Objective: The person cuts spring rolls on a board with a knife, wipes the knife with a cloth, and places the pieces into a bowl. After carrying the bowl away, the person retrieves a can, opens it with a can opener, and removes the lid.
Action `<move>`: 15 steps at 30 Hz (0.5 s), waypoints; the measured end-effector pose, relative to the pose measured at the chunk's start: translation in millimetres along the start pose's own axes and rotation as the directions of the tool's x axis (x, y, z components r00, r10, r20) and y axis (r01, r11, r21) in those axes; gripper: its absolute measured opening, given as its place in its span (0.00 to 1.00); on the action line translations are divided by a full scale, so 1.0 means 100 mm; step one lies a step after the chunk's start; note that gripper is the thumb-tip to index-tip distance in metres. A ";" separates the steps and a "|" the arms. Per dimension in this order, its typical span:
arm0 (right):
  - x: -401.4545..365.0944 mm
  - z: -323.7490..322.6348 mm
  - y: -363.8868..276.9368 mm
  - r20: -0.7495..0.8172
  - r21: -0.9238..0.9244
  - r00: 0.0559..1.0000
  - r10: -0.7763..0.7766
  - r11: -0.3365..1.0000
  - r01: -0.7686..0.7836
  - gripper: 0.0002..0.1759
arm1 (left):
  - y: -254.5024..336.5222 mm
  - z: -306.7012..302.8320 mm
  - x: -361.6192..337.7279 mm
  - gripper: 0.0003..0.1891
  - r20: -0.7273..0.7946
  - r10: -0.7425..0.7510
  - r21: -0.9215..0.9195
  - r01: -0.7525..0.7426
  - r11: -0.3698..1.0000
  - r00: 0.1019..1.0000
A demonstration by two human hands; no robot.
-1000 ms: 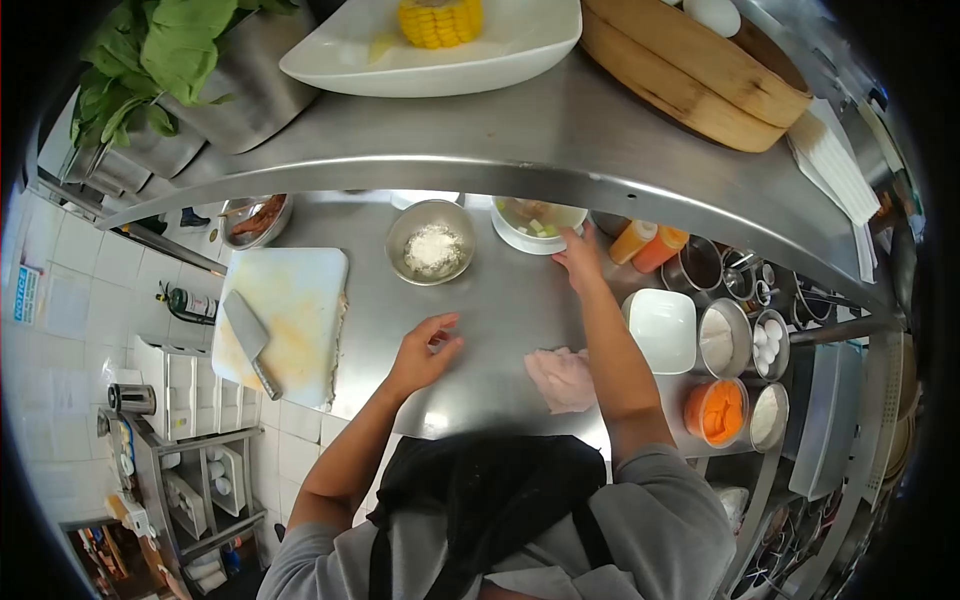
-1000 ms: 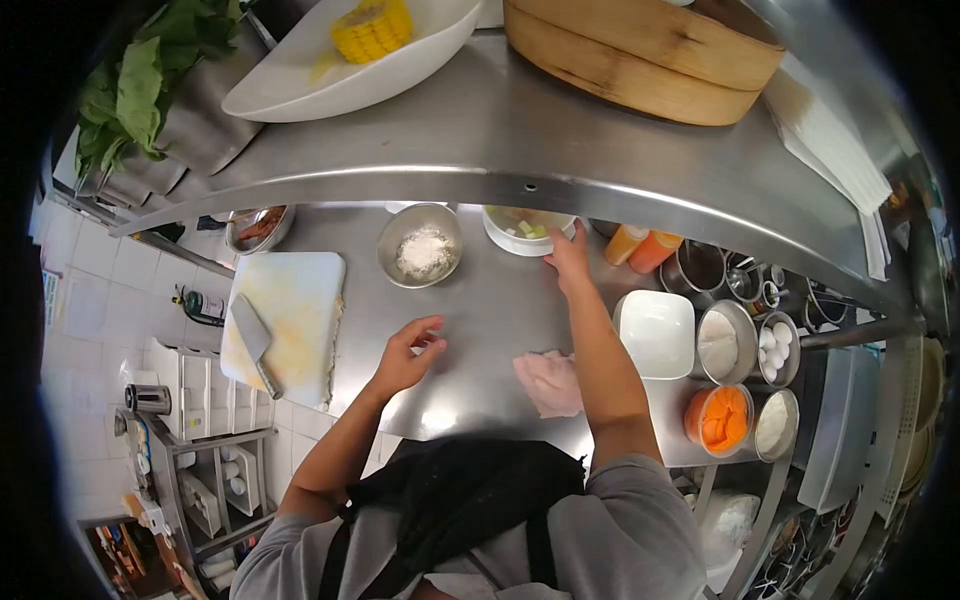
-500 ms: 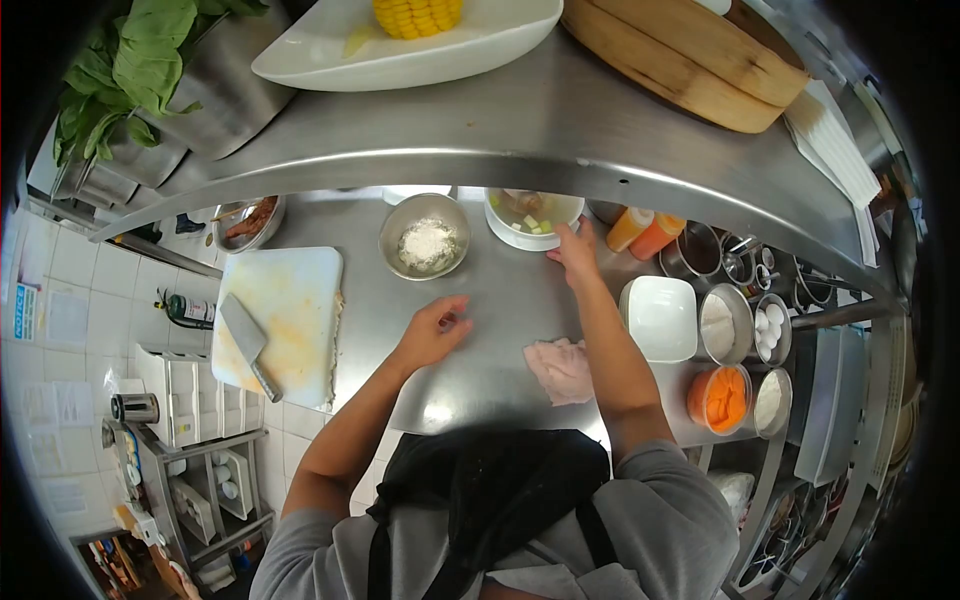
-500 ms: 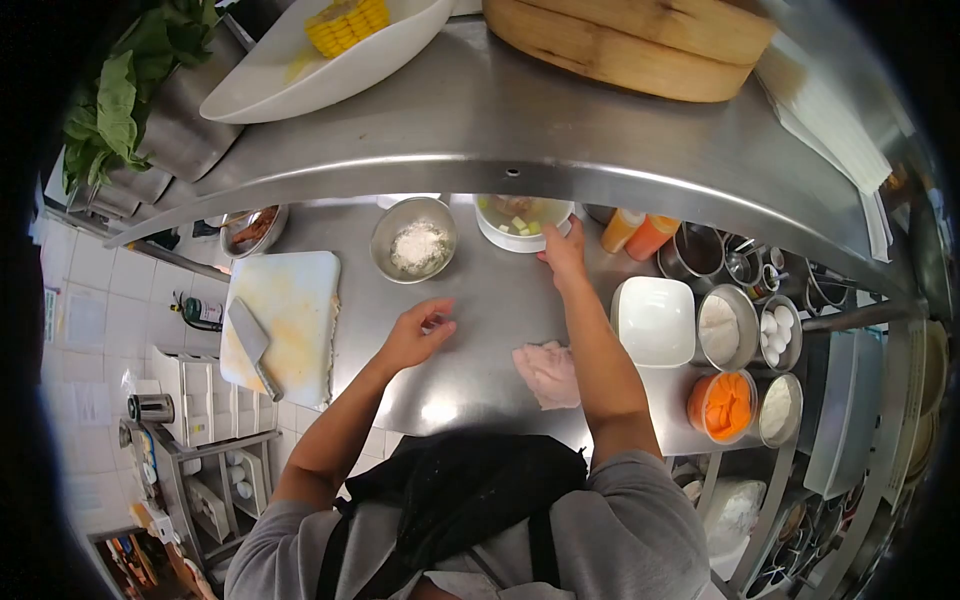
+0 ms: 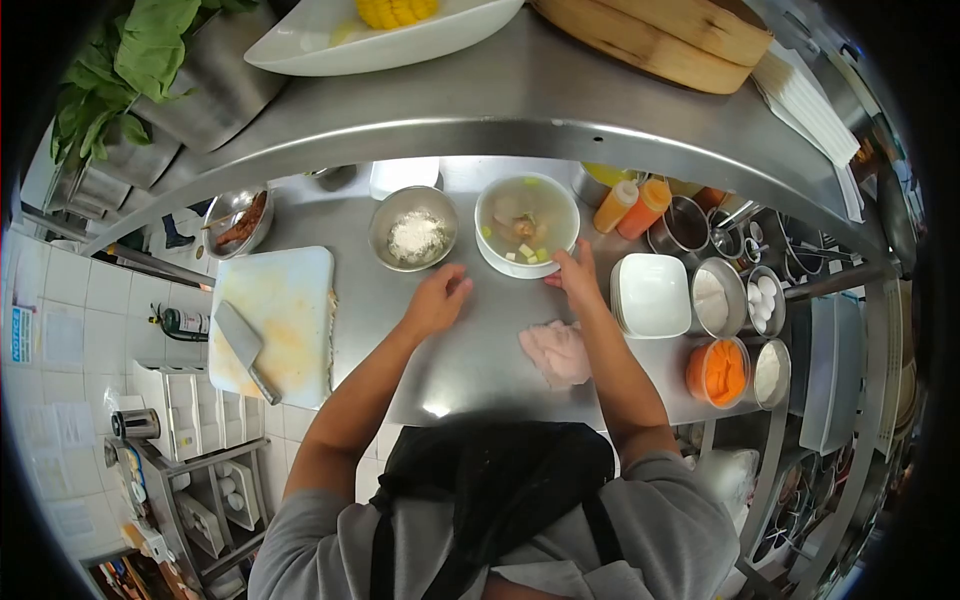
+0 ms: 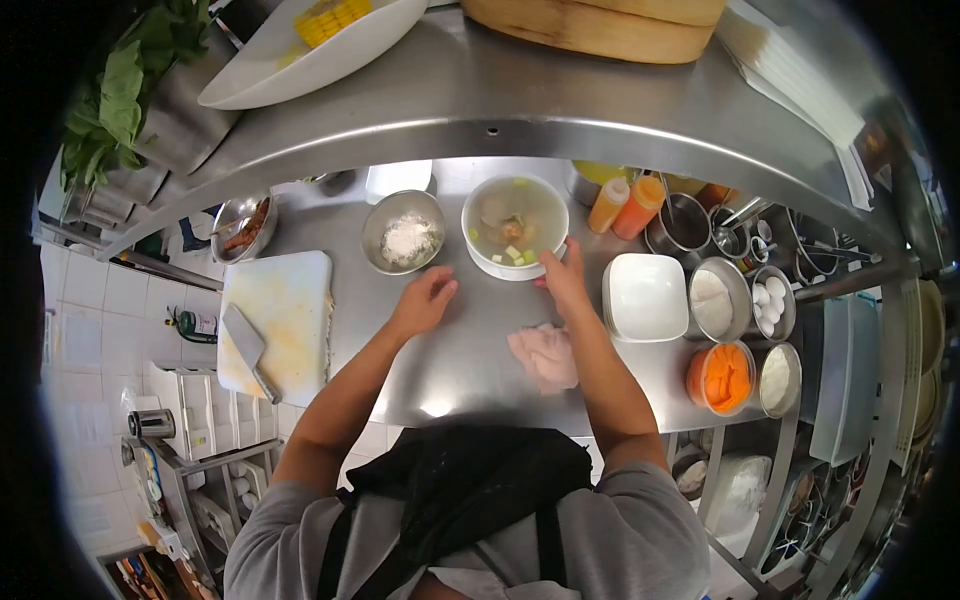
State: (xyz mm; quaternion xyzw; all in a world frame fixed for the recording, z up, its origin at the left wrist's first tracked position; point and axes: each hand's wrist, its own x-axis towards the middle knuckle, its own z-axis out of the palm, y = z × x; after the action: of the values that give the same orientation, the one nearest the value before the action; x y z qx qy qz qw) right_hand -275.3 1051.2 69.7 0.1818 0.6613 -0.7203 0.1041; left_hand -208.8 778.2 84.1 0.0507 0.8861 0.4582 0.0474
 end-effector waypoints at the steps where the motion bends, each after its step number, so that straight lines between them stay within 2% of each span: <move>1: -0.09 -0.03 0.00 0.005 -0.002 1.000 -0.011 1.000 0.011 0.37 | 0.00 0.03 0.01 0.19 -0.051 -0.012 -0.013 0.011 1.000 0.999; 3: -0.25 -0.10 0.01 0.014 -0.025 1.000 0.008 1.000 -0.007 0.36 | 0.08 0.03 0.03 0.19 -0.101 -0.024 -0.028 0.022 0.999 0.995; 5: -0.39 -0.16 0.00 0.025 -0.049 0.999 0.026 0.998 -0.025 0.35 | 0.15 0.01 0.02 0.20 -0.102 -0.126 -0.068 0.119 0.991 0.987; 10: -0.63 -0.32 0.05 0.144 -0.043 0.987 0.066 0.997 -0.060 0.35 | 0.16 0.04 0.04 0.24 -0.176 -0.107 -0.023 0.105 0.994 0.979; 15: -0.80 -0.42 0.02 0.288 -0.072 0.954 0.079 0.996 -0.061 0.31 | 0.06 0.13 0.08 0.30 -0.179 -0.155 -0.131 0.133 0.982 0.971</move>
State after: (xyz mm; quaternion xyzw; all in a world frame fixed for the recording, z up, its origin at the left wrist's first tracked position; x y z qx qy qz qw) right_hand -196.0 1085.0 97.3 0.0941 0.6541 -0.7140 0.2313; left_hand -215.0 793.5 81.3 -0.0604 0.8593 0.5079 -0.0008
